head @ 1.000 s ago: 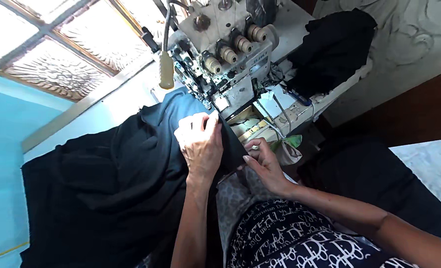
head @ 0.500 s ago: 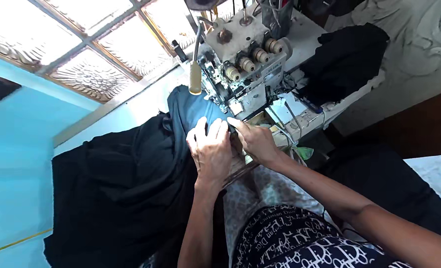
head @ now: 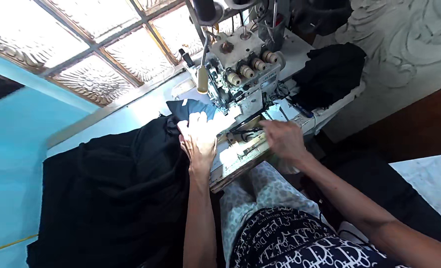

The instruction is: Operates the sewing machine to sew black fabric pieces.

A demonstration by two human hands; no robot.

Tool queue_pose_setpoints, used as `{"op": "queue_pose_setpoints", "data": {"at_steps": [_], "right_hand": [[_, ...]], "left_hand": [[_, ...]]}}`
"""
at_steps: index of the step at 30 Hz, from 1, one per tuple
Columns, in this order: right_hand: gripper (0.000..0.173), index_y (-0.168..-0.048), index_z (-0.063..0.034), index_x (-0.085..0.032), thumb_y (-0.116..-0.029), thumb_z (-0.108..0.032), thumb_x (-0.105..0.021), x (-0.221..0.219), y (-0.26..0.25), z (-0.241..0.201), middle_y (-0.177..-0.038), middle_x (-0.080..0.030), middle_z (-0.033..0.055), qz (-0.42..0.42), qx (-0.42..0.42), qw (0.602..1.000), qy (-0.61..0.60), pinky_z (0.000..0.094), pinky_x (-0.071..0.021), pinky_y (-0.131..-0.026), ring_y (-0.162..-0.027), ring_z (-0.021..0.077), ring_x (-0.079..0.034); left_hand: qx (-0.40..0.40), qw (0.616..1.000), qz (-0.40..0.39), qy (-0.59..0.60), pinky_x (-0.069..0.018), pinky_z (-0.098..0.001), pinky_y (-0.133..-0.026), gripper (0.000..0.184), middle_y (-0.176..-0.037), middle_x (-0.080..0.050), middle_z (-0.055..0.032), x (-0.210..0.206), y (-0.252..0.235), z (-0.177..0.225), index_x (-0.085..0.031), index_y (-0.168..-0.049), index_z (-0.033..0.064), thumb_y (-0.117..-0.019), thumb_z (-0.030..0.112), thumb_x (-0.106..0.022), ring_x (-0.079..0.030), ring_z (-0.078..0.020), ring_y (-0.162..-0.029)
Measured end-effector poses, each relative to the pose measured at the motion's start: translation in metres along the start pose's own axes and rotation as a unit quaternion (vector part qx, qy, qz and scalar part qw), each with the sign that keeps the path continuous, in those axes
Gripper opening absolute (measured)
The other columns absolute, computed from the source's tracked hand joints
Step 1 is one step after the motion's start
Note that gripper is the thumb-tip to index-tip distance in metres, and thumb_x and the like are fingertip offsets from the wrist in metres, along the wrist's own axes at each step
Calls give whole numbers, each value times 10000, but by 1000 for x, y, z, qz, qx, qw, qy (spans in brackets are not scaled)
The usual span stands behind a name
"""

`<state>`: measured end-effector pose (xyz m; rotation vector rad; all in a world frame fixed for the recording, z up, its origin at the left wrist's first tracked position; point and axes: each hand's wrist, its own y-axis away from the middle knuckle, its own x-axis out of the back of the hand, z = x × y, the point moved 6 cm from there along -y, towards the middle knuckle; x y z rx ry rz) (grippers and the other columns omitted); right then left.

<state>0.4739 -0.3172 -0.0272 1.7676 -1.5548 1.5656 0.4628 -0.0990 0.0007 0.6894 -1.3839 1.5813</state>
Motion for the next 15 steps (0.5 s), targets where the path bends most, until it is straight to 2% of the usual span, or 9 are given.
{"op": "queue_pose_setpoints", "data": {"at_steps": [2,4,7,9,12,15], "right_hand": [[265,-1238,27,-662,-994,-48,-591,8,6,43,-1104,-686,276,-17,-70,997,18,624,-551,-821,-993,482,-679],[285,-1247,54,-633,-968,6,-601,8,13,81,-1197,-649,300,-23,-123,991,51,640,-533,-892,-1108,510,-634],[323,-1240,93,-608,-918,75,-632,3,14,108,-1222,-614,326,-39,-155,983,95,656,-534,-865,-1134,542,-602],[254,-1192,139,-625,-948,86,-578,-3,2,116,-1196,-611,361,-51,-168,978,114,669,-521,-835,-1110,567,-602],[232,-1164,161,-613,-989,44,-514,-9,-18,125,-1175,-609,377,-72,-187,970,139,667,-520,-801,-1097,572,-611],[260,-1197,147,-594,-1007,-6,-506,-3,-28,131,-1198,-608,370,-81,-206,967,128,678,-516,-790,-1088,575,-617]], "left_hand": [[27,999,0,-30,-499,-624,-833,332,-1349,-594,-210,2,10,1,-647,-1295,3,-1028,156,-520,-566,-471,-1175],[62,997,-6,-47,-512,-613,-823,332,-1309,-621,-213,3,17,1,-659,-1279,-7,-1048,173,-503,-594,-462,-1141],[95,995,-2,-41,-518,-587,-819,324,-1266,-642,-212,3,24,4,-679,-1254,0,-1056,203,-524,-616,-444,-1100],[102,994,1,-35,-514,-595,-821,340,-1278,-639,-224,3,26,7,-670,-1271,-15,-1041,213,-566,-615,-455,-1108],[121,992,-11,-35,-507,-629,-855,477,-1414,-569,-238,-5,31,7,-579,-1399,-15,-1005,247,-631,-604,-475,-1165],[151,988,-37,-21,-513,-636,-863,719,-1579,-403,-249,-17,40,7,-381,-1557,-1,-951,201,-712,-604,-501,-1184]]}}
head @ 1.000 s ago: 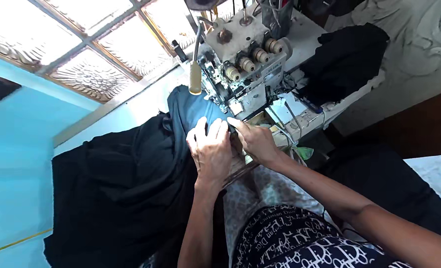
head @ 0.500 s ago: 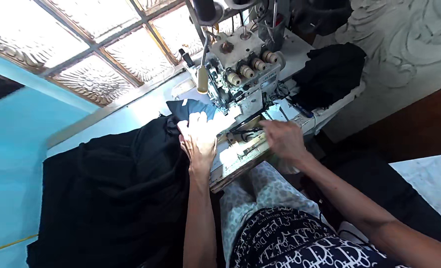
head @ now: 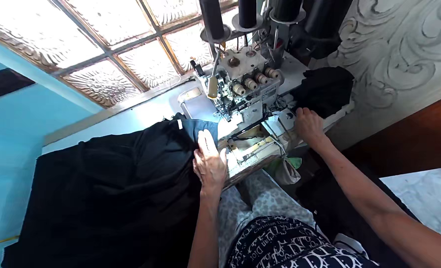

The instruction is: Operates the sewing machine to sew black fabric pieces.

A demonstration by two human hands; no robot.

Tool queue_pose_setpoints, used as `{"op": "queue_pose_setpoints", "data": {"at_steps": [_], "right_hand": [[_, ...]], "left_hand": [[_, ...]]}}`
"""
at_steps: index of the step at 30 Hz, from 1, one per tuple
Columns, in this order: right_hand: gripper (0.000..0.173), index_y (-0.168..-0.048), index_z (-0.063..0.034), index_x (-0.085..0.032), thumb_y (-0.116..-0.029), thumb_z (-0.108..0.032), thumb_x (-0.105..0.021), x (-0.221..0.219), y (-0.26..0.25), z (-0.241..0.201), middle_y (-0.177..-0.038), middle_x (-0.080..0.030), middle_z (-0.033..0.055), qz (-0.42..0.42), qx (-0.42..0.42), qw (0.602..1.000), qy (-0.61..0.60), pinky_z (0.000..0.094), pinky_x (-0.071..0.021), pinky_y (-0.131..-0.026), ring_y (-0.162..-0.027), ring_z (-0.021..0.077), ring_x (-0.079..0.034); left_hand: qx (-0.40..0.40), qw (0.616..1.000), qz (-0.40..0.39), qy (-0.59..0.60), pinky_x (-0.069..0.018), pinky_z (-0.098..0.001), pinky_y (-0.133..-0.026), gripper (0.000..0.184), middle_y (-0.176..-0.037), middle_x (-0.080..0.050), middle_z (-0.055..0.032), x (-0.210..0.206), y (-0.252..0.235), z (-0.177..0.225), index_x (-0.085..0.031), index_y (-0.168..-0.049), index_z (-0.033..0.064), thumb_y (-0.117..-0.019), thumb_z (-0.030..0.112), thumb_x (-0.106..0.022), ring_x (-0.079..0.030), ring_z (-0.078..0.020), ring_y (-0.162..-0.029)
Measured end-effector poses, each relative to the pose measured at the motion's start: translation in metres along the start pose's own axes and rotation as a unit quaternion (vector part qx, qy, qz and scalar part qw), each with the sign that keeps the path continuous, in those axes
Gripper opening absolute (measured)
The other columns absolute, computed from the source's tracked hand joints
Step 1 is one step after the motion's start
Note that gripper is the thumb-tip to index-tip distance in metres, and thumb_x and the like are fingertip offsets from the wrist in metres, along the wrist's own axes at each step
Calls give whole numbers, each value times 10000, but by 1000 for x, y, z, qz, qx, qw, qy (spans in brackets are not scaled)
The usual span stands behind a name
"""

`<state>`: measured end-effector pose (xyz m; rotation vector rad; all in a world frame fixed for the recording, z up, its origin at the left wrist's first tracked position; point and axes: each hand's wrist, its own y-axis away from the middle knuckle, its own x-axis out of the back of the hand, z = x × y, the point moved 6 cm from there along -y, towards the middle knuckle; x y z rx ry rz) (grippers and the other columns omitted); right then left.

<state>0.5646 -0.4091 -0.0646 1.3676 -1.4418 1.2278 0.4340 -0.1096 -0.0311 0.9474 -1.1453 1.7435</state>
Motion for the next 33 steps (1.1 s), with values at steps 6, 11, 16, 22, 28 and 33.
{"op": "queue_pose_setpoints", "data": {"at_steps": [6,11,16,22,28,33], "right_hand": [[304,-1303,33,-489,-1073,-165,-470,24,25,15,-970,-647,340,16,-94,992,-88,695,-513,-684,-883,565,-664],[441,-1393,-3,-478,-1084,-317,-508,47,34,-34,-922,-665,278,17,-36,982,-183,649,-536,-695,-809,480,-675],[348,-1259,12,-591,-1011,-223,-658,61,44,-139,-987,-680,211,-28,139,975,-171,569,-557,-680,-788,375,-684],[244,-1164,-11,-618,-1001,-189,-654,59,43,-200,-1040,-621,197,21,250,965,-77,507,-529,-545,-702,353,-660],[126,-1059,-22,-639,-998,-132,-632,58,45,-205,-937,-636,172,49,280,955,-90,502,-517,-546,-713,340,-664],[325,-1246,36,-623,-1006,-181,-648,57,62,-162,-1151,-650,234,94,235,955,-156,529,-566,-639,-807,368,-690]], "left_hand": [[-56,986,146,53,-568,-482,-823,725,-1624,-354,-214,-30,14,-14,-393,-1556,2,-879,22,-651,-660,-393,-1129],[-61,979,182,68,-573,-445,-812,620,-1604,-387,-219,-34,16,-18,-470,-1524,37,-918,24,-600,-679,-376,-1100],[-45,980,167,94,-578,-453,-794,605,-1608,-388,-201,-33,15,-19,-505,-1504,55,-910,10,-612,-687,-368,-1068],[-51,976,182,110,-584,-428,-801,593,-1600,-413,-177,-33,15,-20,-538,-1485,75,-902,4,-625,-682,-345,-1107],[-57,974,183,121,-580,-427,-740,626,-1597,-417,-180,-32,15,-19,-552,-1476,82,-866,-23,-643,-700,-340,-1024],[-40,959,222,172,-593,-401,-820,654,-1554,-467,-208,-26,17,-25,-504,-1468,-40,-822,-73,-597,-676,-316,-1166]]}}
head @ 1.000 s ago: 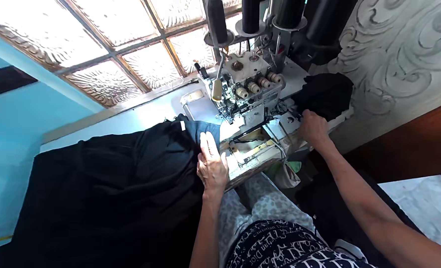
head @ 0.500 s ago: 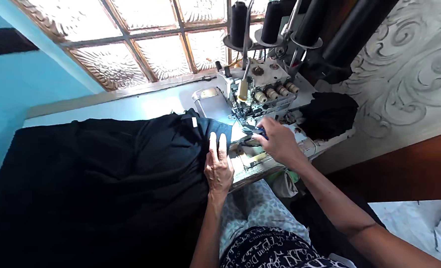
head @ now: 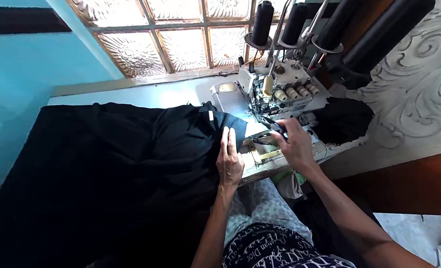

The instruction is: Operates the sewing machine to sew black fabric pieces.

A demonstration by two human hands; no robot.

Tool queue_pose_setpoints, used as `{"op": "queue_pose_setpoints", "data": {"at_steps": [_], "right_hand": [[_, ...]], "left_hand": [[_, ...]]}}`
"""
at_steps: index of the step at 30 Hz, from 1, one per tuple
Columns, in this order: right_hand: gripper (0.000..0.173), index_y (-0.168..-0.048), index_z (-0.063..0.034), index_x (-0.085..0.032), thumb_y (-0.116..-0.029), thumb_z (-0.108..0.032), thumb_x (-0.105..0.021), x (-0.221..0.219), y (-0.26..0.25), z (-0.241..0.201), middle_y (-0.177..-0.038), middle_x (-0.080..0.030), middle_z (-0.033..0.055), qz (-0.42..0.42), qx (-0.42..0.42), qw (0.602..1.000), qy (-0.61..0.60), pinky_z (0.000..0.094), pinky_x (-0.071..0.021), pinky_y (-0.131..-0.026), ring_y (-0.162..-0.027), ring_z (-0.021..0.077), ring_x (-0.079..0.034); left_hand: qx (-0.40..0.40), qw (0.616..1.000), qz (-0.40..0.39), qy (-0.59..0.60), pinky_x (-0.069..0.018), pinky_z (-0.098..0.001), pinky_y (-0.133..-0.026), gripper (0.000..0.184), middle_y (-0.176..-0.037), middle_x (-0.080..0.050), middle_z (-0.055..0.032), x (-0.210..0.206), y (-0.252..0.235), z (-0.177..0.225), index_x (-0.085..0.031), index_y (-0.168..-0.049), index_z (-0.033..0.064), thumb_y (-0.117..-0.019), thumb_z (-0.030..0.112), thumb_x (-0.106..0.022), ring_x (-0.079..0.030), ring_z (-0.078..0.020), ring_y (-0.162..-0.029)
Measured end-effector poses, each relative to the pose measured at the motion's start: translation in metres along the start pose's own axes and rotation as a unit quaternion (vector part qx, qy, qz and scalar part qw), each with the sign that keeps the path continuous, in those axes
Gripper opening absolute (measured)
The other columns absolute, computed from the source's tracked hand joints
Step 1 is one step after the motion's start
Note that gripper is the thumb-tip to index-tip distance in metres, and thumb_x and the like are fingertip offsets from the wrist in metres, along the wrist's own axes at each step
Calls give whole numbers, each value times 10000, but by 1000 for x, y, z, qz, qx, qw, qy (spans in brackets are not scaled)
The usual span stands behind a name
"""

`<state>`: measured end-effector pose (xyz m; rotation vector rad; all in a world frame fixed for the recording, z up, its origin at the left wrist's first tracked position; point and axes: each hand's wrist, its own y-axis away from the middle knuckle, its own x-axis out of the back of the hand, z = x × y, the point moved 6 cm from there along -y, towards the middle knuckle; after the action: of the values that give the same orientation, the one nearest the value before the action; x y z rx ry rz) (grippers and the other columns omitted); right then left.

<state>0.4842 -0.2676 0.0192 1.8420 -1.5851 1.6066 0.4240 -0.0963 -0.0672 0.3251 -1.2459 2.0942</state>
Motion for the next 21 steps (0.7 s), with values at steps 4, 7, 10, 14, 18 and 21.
{"op": "queue_pose_setpoints", "data": {"at_steps": [4,7,10,14,18,21], "right_hand": [[394,-1411,53,-513,-1043,-89,-534,-7,30,70,-1230,-600,311,3,-74,995,62,627,-551,-688,-874,489,-678],[441,-1433,50,-498,-999,-9,-548,-16,41,116,-1251,-582,343,-10,-120,986,111,669,-535,-674,-841,534,-670],[527,-1425,-10,-561,-909,48,-645,-20,50,137,-1250,-585,362,-30,-115,988,103,723,-498,-736,-906,580,-641],[538,-1431,-98,-582,-915,27,-665,-21,62,134,-1243,-581,350,-47,-94,992,74,754,-434,-845,-1096,613,-548],[345,-1325,-58,-666,-1008,-70,-533,-30,64,141,-1331,-585,322,-19,-118,991,60,746,-346,-1026,-1275,581,-490],[317,-1274,-34,-681,-1010,-64,-509,-33,67,126,-1411,-559,285,-2,-99,994,40,709,-314,-1090,-1346,541,-461]], "left_hand": [[118,986,3,116,-476,-438,-1094,585,-1549,-465,-228,12,-1,-19,-506,-1438,-89,-857,-138,-535,-535,-316,-1379],[135,975,10,178,-501,-367,-1056,324,-1270,-686,-205,43,-14,-17,-664,-1238,-91,-962,-101,-496,-663,-218,-1198],[60,969,-51,236,-540,-182,-865,182,-991,-721,-32,98,-33,16,-704,-1076,-49,-1018,57,-569,-649,34,-918],[-92,920,-274,264,-561,-197,-934,286,-1062,-753,33,150,-19,43,-752,-1055,71,-1046,264,-540,-676,20,-1031],[-80,874,-446,176,-554,-279,-973,254,-1088,-772,-50,172,42,20,-776,-1022,55,-997,178,-556,-714,-113,-1060],[-3,826,-562,39,-578,-473,-911,215,-1073,-780,-85,178,92,1,-805,-987,53,-917,207,-671,-743,-267,-1014]]}}
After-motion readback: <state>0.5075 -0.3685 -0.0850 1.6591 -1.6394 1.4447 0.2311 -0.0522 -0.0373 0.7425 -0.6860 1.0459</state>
